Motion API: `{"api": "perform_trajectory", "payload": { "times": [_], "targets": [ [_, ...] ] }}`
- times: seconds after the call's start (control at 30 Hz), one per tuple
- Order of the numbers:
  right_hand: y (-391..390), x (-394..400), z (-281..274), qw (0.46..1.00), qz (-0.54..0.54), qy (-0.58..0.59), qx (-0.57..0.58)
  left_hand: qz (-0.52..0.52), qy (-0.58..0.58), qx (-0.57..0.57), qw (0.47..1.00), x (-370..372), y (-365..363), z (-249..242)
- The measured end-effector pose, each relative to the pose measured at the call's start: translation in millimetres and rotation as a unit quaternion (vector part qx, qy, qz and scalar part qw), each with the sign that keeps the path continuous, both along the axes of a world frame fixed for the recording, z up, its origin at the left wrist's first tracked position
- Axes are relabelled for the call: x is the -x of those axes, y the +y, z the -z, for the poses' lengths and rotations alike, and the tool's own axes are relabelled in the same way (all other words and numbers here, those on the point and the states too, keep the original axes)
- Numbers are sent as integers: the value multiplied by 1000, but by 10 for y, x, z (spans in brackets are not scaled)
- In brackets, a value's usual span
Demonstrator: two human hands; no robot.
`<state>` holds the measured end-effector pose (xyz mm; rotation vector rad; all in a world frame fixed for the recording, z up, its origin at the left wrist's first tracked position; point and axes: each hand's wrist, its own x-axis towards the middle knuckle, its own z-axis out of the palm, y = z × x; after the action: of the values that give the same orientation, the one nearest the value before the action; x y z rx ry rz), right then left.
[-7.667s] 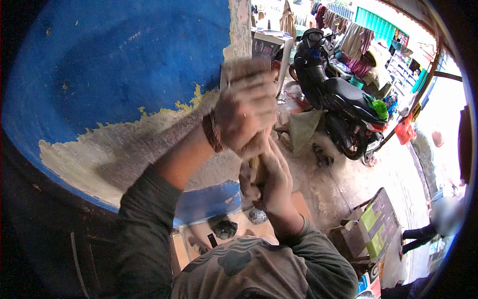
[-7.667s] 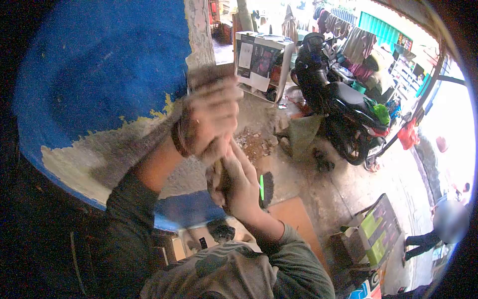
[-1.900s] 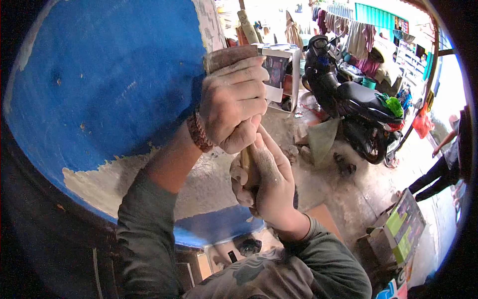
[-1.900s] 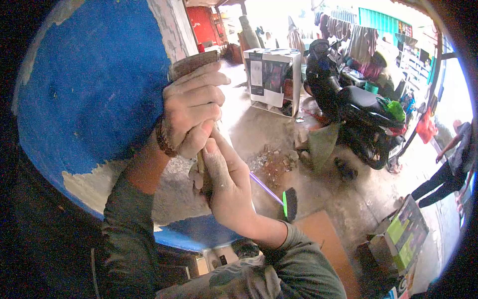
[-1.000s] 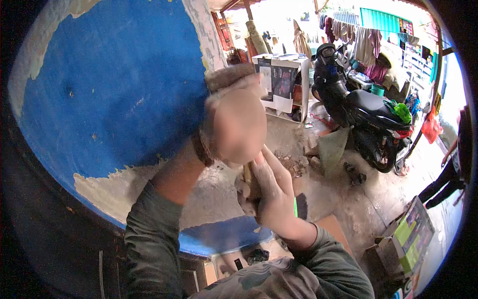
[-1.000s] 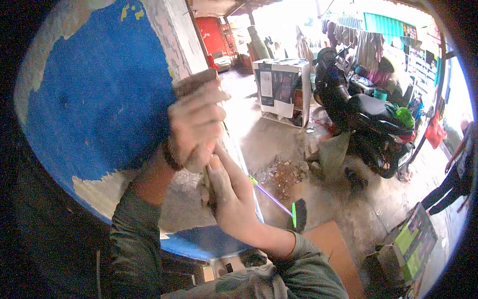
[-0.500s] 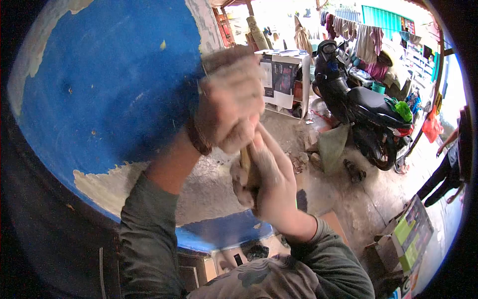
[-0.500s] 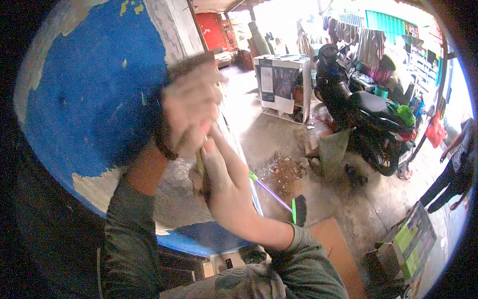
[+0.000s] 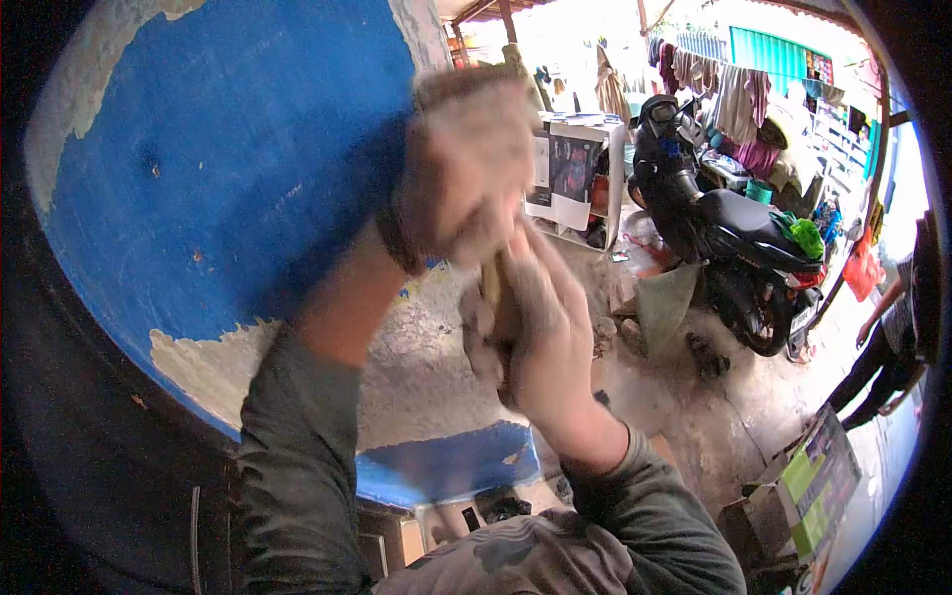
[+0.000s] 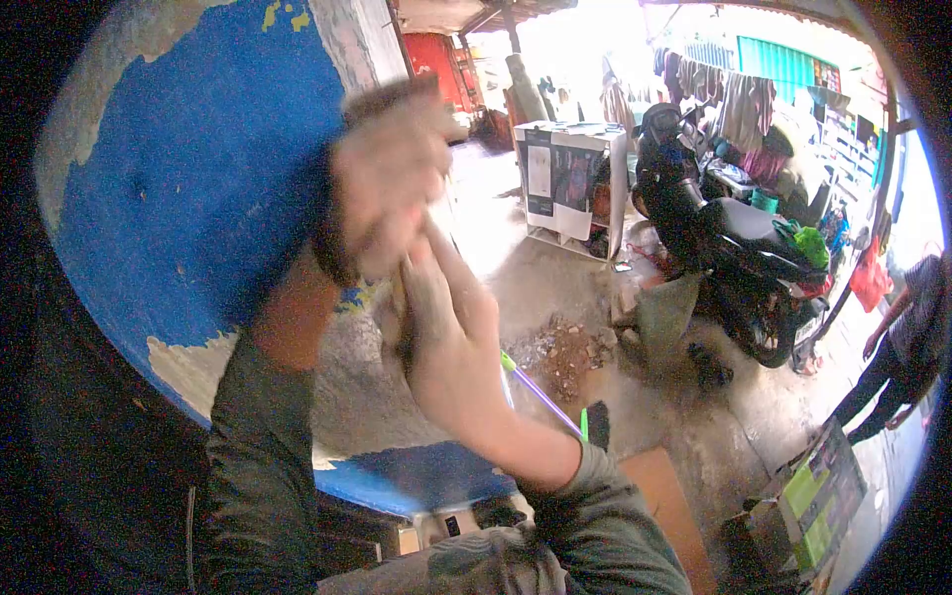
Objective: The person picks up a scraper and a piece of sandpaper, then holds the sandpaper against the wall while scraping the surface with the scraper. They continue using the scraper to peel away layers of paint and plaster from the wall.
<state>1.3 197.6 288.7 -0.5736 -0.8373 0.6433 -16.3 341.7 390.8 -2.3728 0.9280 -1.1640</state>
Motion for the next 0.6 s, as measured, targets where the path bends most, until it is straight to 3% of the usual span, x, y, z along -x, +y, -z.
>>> {"api": "perform_trajectory", "payload": {
  "times": [0.07,0.17,0.3,0.37,0.43,0.5,0.57,0.6],
  "targets": [
    [38,-12,-176,999,-8,8,-33,-14,16,27,999,5,-46,-165],
    [-19,-55,-34,999,-9,-35,6,55,-48,-5,997,-96,-3,-4],
    [34,-13,103,1000,-17,5,-20,66,-50,-2,997,-97,-40,100],
    [73,-81,-105,999,8,-38,-16,74,-62,-36,995,-133,15,-201],
    [81,-60,-323,997,-65,14,-43,48,-30,-16,998,-80,-1,-369],
    [118,-63,-239,997,-33,-12,-64,11,-51,-38,998,-58,26,-278],
    [35,-77,-33,999,-16,-37,-11,25,-100,-31,994,-82,-32,-25],
    [-5,-34,40,1000,-13,-18,6,-4,-21,-1,1000,1,-74,67]
  ]
}}
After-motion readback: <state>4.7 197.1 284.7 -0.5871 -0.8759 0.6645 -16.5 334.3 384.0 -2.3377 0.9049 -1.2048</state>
